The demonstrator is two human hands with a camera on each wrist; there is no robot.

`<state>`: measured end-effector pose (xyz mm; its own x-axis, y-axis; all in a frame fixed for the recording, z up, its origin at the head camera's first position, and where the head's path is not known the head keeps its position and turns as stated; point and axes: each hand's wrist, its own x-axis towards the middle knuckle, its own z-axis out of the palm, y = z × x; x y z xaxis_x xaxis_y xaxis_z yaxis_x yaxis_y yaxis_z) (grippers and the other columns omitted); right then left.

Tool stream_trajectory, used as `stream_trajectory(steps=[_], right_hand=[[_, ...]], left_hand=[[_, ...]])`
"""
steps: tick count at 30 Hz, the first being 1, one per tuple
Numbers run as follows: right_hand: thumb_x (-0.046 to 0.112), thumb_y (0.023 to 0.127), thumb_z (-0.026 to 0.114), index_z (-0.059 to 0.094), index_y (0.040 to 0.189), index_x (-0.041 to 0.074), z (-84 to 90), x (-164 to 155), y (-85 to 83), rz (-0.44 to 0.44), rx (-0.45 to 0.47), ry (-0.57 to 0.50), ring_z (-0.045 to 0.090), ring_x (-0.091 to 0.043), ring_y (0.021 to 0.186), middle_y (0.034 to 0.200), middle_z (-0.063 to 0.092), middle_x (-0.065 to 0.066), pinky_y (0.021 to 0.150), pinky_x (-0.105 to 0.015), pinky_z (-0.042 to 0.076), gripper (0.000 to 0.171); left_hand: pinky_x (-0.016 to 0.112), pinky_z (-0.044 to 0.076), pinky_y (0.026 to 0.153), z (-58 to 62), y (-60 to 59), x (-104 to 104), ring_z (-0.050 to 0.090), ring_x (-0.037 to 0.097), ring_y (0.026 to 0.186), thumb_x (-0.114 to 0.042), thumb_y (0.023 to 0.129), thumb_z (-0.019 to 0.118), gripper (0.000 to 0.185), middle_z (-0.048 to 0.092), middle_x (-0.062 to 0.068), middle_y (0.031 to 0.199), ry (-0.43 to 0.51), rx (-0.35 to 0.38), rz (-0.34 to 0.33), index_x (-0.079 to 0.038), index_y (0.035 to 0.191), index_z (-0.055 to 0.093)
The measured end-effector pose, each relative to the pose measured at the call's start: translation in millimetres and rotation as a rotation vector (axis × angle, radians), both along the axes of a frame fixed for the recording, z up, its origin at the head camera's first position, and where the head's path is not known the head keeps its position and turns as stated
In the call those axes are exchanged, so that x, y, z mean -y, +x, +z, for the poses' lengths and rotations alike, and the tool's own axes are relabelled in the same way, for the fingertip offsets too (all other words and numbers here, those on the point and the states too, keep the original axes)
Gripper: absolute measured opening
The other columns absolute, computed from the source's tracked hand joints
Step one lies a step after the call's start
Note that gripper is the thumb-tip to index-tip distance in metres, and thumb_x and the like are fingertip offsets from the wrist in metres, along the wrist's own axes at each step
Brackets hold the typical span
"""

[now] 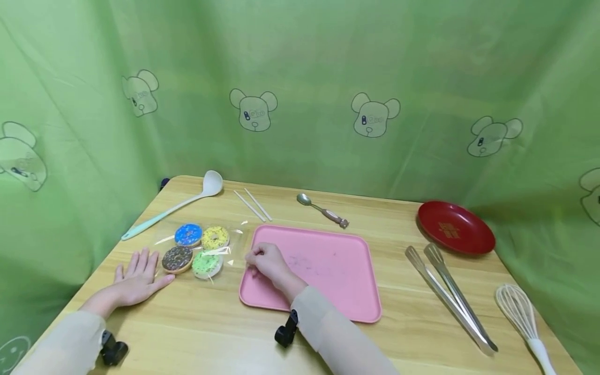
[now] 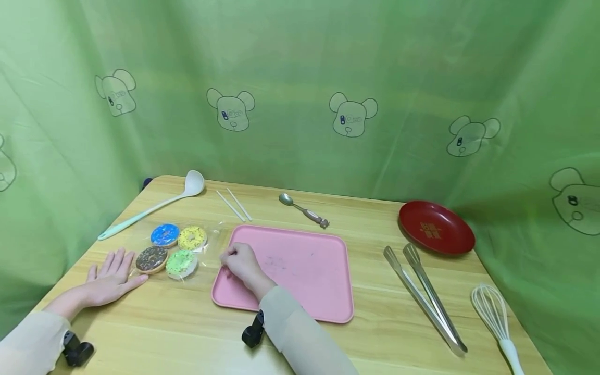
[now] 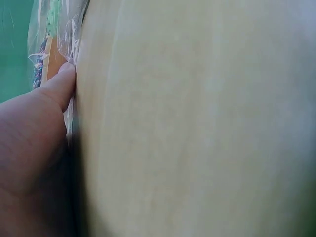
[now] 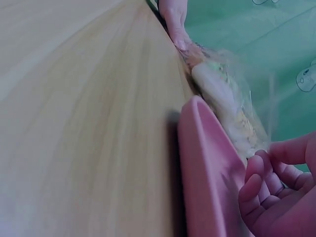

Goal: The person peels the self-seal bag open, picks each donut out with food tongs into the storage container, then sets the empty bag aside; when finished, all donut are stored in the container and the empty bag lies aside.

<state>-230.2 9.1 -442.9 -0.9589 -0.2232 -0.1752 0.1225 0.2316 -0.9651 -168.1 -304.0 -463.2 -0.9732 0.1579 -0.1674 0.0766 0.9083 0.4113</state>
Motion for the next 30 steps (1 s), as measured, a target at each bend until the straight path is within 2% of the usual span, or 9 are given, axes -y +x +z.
stream_trajectory(steps=[6, 13, 21, 30], right_hand=[[0.003, 0.082, 0.066, 0.061, 0.081, 0.001, -2.5, -11, -1.8, 0.030, 0.017, -0.018, 0.052, -0.014, 0.049, 0.067, 0.060, -0.011, 0.042, -0.021, 0.046, 0.005], [0.014, 0.081, 0.071, 0.063, 0.089, 0.003, 5.5, -8, -13.8, 0.019, 0.005, 0.018, 0.054, -0.015, 0.052, 0.070, 0.062, -0.011, 0.043, -0.022, 0.046, 0.015], [0.016, 0.084, 0.069, 0.062, 0.091, 0.004, 9.5, 10, -30.1, -0.006, 0.009, 0.064, 0.051, -0.013, 0.053, 0.070, 0.057, -0.006, 0.046, -0.023, 0.046, 0.016], [0.015, 0.084, 0.068, 0.063, 0.085, 0.005, 9.7, 26, -40.3, -0.047, 0.006, 0.114, 0.044, -0.012, 0.048, 0.063, 0.050, -0.001, 0.042, -0.022, 0.040, 0.011]], left_hand=[[0.069, -0.020, 0.092, 3.6, 0.9, 0, -0.017, 0.052, 0.129, -0.059, 0.092, 0.038, 0.094, -0.013, 0.036, 0.144, -0.016, 0.011, 0.000, 0.012, 0.142, 0.001], [0.069, -0.021, 0.092, 3.2, -0.3, -1, -0.017, 0.052, 0.129, -0.060, 0.092, 0.038, 0.095, -0.013, 0.036, 0.144, -0.008, 0.012, -0.001, 0.012, 0.142, 0.002], [0.067, -0.023, 0.092, -2.3, -1.7, -1, -0.018, 0.051, 0.130, -0.061, 0.092, 0.037, 0.095, -0.014, 0.035, 0.144, 0.004, -0.001, -0.002, 0.012, 0.142, 0.003], [0.065, -0.027, 0.090, -10.9, -5.7, 7, -0.023, 0.047, 0.130, -0.068, 0.088, 0.034, 0.100, -0.017, 0.033, 0.145, 0.034, -0.006, -0.001, 0.009, 0.143, 0.001]])
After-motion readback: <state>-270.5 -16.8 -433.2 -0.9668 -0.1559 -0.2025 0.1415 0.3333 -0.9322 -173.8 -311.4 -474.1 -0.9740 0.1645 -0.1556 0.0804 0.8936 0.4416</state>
